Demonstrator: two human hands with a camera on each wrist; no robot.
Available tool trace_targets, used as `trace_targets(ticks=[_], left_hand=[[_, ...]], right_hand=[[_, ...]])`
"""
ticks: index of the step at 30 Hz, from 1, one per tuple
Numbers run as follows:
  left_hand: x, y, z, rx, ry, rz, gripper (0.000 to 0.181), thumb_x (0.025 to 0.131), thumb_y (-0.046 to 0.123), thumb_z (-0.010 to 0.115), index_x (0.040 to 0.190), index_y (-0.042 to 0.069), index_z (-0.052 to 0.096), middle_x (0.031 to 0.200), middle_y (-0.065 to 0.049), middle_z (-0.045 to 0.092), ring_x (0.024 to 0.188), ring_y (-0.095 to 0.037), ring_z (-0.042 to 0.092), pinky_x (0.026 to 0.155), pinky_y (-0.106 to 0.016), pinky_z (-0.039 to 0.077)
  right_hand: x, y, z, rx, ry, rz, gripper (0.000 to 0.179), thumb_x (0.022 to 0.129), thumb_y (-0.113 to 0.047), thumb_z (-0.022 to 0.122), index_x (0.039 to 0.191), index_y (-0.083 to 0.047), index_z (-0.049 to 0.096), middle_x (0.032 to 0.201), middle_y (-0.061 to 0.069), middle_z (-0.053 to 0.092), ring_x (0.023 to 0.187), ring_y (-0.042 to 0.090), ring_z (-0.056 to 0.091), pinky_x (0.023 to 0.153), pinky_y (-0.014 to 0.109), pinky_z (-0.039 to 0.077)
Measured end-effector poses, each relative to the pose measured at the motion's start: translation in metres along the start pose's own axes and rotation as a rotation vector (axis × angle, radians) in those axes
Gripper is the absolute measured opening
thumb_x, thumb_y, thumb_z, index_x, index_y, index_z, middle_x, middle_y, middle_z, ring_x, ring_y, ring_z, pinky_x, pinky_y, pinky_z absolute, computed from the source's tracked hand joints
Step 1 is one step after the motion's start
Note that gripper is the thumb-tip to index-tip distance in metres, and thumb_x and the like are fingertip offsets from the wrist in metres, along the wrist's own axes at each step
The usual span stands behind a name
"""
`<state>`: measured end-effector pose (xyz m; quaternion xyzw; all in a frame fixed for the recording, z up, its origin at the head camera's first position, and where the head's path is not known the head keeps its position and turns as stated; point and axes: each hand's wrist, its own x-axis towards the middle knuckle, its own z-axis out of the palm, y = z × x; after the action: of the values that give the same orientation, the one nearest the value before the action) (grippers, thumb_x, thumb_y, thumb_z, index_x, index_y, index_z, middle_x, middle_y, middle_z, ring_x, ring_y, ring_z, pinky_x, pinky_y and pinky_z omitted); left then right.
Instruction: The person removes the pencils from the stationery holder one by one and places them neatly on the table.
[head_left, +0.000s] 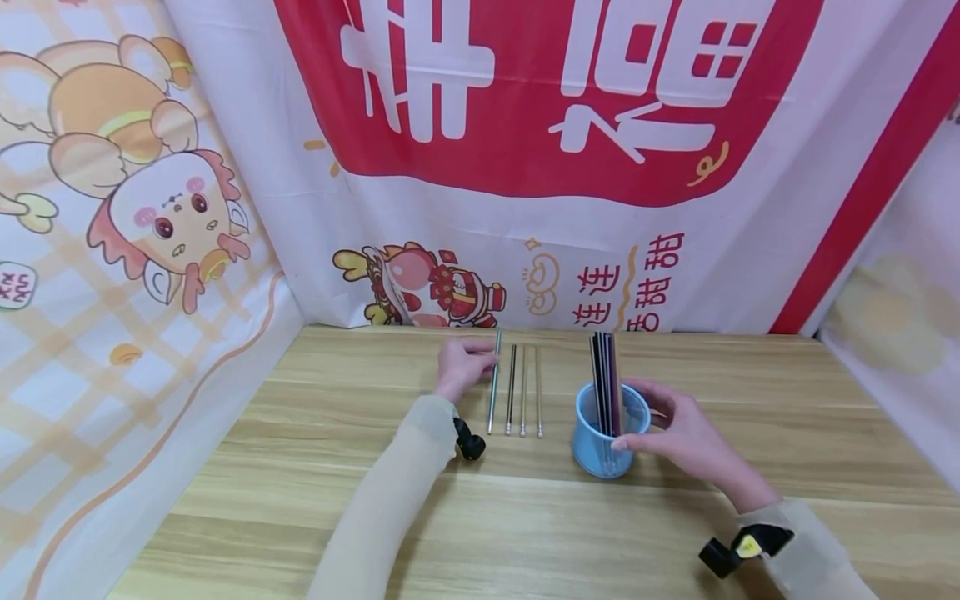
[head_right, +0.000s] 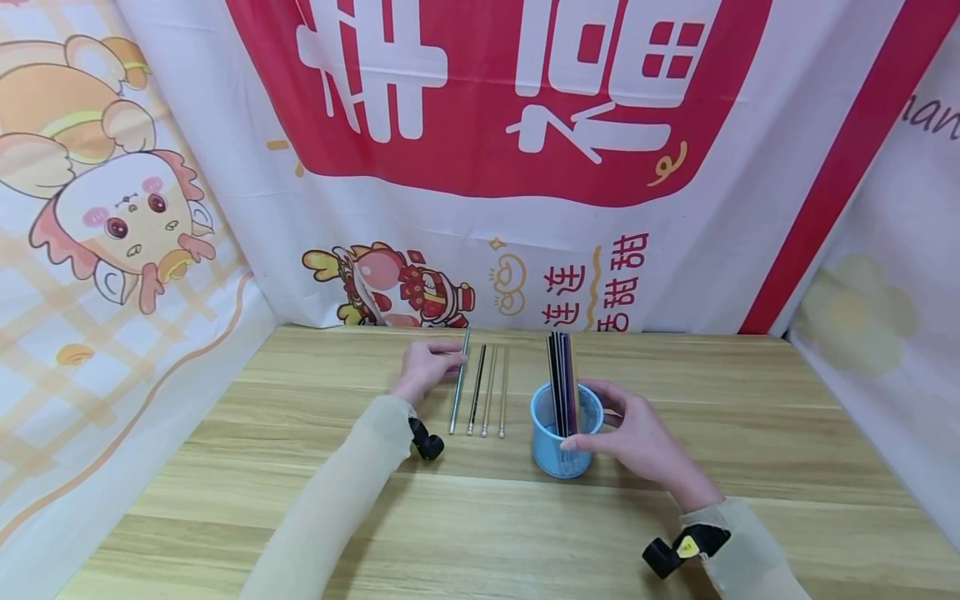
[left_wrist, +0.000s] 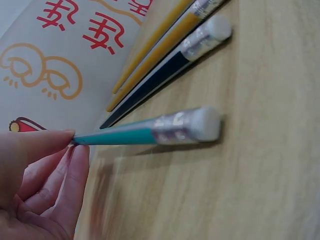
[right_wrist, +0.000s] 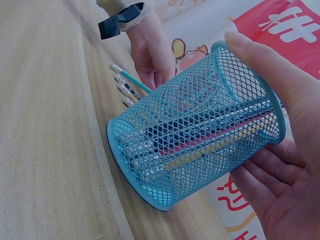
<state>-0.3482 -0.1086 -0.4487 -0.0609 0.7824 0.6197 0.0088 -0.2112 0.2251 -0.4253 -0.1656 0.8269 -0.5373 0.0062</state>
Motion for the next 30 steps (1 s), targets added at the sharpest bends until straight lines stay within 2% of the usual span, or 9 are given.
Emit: trace_targets(ticks=[6,18,25,30], left_hand=[[-0.001,-0.001,0.004,0.017,0.030,-0.025,0.028,0.086,0.002,0.081,0.113,0.005,0.076,0.099,-0.010,0.076,0.077,-0.019,0.074,0.068,-0.026,0.061],[0.000,-0.009,0.009,0.089,0.034,-0.024,0.027,0.083,-0.001,0.082,0.109,0.003,0.077,0.096,-0.010,0.075,0.072,-0.017,0.073,0.065,-0.025,0.061],[-0.003,-0.007,0.011,0.156,0.065,0.027,0.023,0.084,0.001,0.082,0.106,0.003,0.078,0.091,-0.008,0.076,0.070,-0.017,0.072,0.064,-0.027,0.061],[-0.003,-0.006,0.012,0.192,0.072,0.024,0.020,0.085,0.004,0.083,0.105,0.005,0.080,0.089,-0.006,0.076,0.069,-0.015,0.072,0.063,-0.026,0.060]], right_hand=[[0.001,0.001,0.001,-0.010,0.002,-0.003,0.083,0.077,-0.022,0.092,0.146,-0.003,0.050,0.142,0.016,0.056,0.127,0.032,0.055,0.099,0.019,0.046],[0.000,-0.001,0.001,-0.004,-0.002,-0.012,0.081,0.078,-0.021,0.092,0.146,-0.003,0.050,0.142,0.017,0.056,0.127,0.032,0.055,0.100,0.019,0.046],[0.000,-0.002,0.001,-0.005,-0.003,0.002,0.082,0.078,-0.022,0.092,0.146,-0.004,0.050,0.142,0.015,0.056,0.128,0.031,0.055,0.100,0.018,0.045],[-0.001,-0.002,0.000,-0.007,0.000,0.015,0.083,0.077,-0.022,0.092,0.146,-0.005,0.050,0.143,0.014,0.056,0.128,0.030,0.054,0.099,0.016,0.045]])
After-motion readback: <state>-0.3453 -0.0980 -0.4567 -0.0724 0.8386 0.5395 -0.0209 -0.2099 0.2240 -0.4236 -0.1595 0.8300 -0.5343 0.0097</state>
